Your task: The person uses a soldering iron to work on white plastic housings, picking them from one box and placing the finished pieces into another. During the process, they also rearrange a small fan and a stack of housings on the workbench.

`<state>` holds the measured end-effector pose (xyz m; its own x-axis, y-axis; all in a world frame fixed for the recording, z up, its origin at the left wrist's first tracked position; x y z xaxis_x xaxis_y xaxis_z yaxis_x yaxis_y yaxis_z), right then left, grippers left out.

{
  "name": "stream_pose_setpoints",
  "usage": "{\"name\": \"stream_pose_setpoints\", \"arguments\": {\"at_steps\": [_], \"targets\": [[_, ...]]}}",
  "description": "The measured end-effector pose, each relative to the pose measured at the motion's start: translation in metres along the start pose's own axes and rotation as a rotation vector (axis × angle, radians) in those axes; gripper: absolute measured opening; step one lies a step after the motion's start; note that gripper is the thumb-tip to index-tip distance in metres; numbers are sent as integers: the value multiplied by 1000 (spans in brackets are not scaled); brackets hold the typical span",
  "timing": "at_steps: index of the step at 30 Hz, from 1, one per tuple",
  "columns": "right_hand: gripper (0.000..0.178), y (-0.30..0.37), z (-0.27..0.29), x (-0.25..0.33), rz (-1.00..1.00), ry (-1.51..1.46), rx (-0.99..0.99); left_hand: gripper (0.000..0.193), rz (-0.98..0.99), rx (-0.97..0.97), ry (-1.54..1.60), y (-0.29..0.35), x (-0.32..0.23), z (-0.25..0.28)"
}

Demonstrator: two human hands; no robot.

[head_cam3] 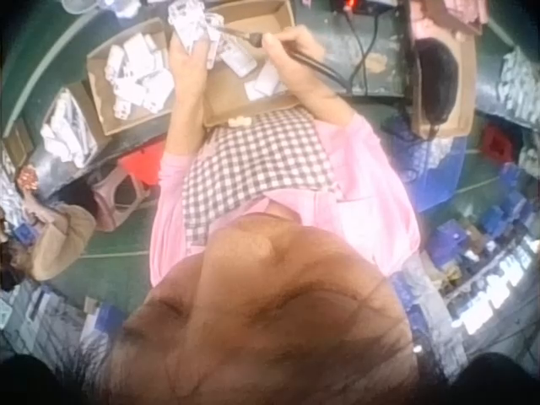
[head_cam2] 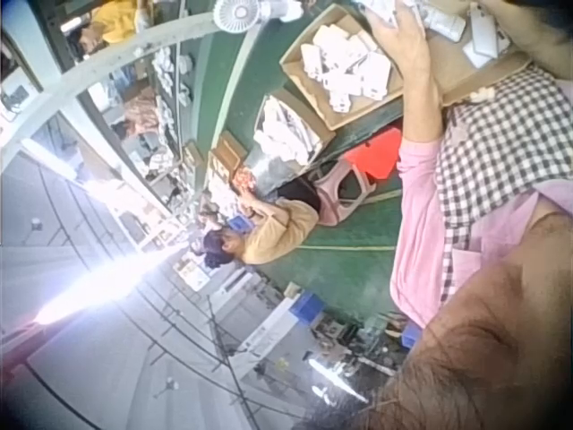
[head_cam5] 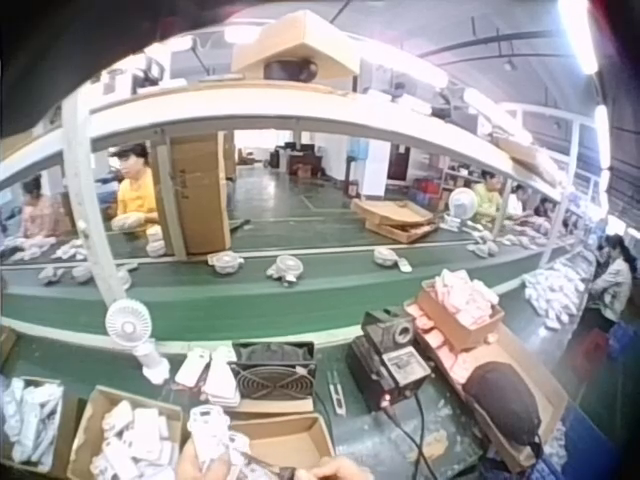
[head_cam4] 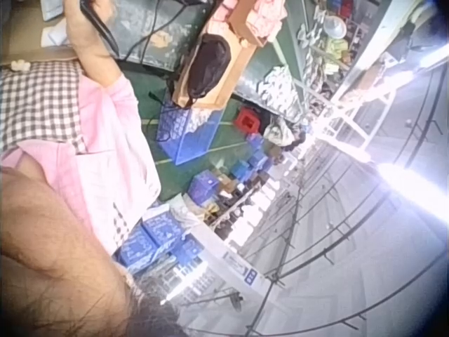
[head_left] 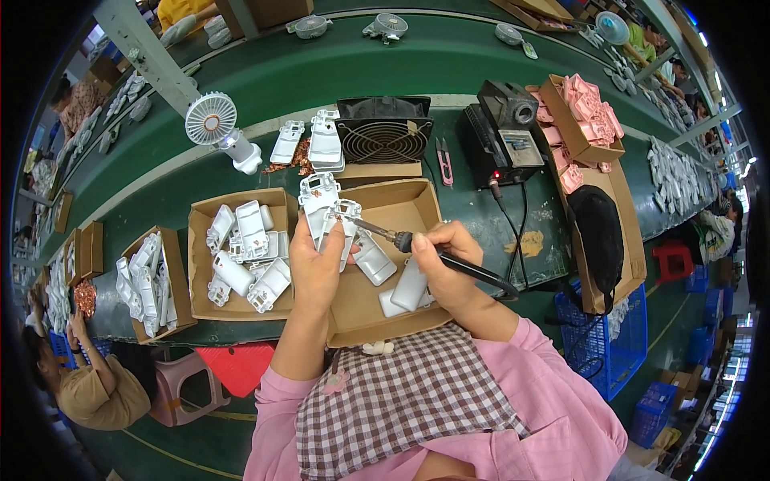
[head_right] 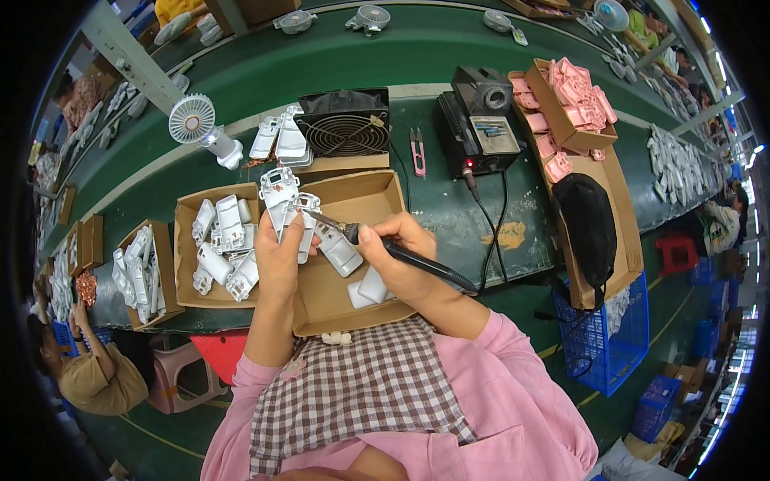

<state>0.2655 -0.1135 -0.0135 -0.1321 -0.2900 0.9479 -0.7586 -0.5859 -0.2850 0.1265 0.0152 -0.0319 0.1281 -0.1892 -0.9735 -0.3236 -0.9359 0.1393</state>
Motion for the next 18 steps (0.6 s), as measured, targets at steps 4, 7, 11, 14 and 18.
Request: {"name": "stream_pose_setpoints", "arguments": {"at_steps": [4,7,11,14,18], "targets": [[19,-1,-2,1,23,82,39,18,7,-18,-33,2,-4,-1],[19,-2,-2,0,45,102,43,17,20,-10,-28,2,-4,0],[19,-1,-3,0,12,85,43,17,28,-12,-31,2,-2,1],[19,-1,-3,0,16,95,47,17,30,-8,-27,2,-2,2],[16,-1,-5,1,7,121,84,18,36,-5,-37,2,-3,2]]}}
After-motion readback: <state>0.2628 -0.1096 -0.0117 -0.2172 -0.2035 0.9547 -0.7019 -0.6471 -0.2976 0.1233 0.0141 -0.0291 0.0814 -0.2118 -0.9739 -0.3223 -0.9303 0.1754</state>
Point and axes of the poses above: each hand's wrist, its own y-axis away from the middle knuckle, its own z-axis out of the back of the hand, x = y × z, the point moved 4 cm from there along -y, towards the middle knuckle, and after that the axes turned 9 degrees about -x, right-handed, at the moved point
